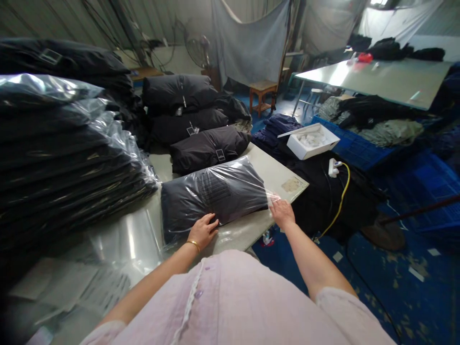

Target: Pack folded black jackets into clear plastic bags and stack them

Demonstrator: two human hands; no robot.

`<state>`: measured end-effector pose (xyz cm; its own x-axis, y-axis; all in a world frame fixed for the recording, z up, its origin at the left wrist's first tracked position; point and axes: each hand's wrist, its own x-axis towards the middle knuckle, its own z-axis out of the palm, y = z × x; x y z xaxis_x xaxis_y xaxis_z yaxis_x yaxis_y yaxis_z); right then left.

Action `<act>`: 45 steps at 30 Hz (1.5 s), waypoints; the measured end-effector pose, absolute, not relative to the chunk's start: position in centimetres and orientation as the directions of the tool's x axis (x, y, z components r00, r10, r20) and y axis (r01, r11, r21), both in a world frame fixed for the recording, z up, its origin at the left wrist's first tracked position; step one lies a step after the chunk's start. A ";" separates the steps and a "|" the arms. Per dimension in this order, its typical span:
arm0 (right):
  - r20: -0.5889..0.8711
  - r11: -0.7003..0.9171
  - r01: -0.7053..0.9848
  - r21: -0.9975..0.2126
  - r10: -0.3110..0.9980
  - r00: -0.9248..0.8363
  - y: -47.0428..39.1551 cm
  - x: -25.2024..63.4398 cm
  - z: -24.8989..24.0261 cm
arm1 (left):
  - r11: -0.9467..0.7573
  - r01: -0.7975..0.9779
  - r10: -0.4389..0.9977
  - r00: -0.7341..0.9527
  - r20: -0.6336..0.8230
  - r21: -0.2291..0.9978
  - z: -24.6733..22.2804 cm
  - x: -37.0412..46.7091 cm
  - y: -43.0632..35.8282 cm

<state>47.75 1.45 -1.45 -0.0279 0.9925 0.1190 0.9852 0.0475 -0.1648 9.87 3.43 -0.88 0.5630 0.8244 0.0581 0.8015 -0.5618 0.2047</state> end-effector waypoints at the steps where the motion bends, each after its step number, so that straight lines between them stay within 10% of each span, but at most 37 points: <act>1: 0.101 0.114 0.983 -0.142 0.990 -0.100 0.9 49.2 -1.5 | -0.560 0.806 0.827 0.559 0.060 0.193 -0.8 10.0 3.4; 9: 0.226 0.239 0.962 -0.134 0.952 -0.205 -2.3 48.6 -1.6 | -0.543 0.828 0.839 0.536 0.092 0.137 0.8 12.8 4.6; 20: 0.194 0.521 0.846 -0.111 0.847 -0.496 -1.3 47.4 -1.1 | -0.610 0.665 0.787 0.571 0.232 0.432 0.2 18.3 5.0; 30: 0.180 0.635 0.770 -0.059 0.765 -0.618 -0.6 51.9 -2.0 | -0.476 0.840 0.870 0.407 0.279 0.259 -0.3 21.1 3.8; 45: 0.198 0.682 0.700 -0.212 0.732 -0.652 2.4 53.2 -1.1 | -0.550 0.760 0.828 0.549 0.111 0.346 -2.3 22.3 -0.3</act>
<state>53.19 2.42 -1.14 -0.6524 0.7316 0.1980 0.7003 0.6817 -0.2117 22.25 -0.32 -2.33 0.5494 0.8281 0.1112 0.7599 -0.5505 0.3458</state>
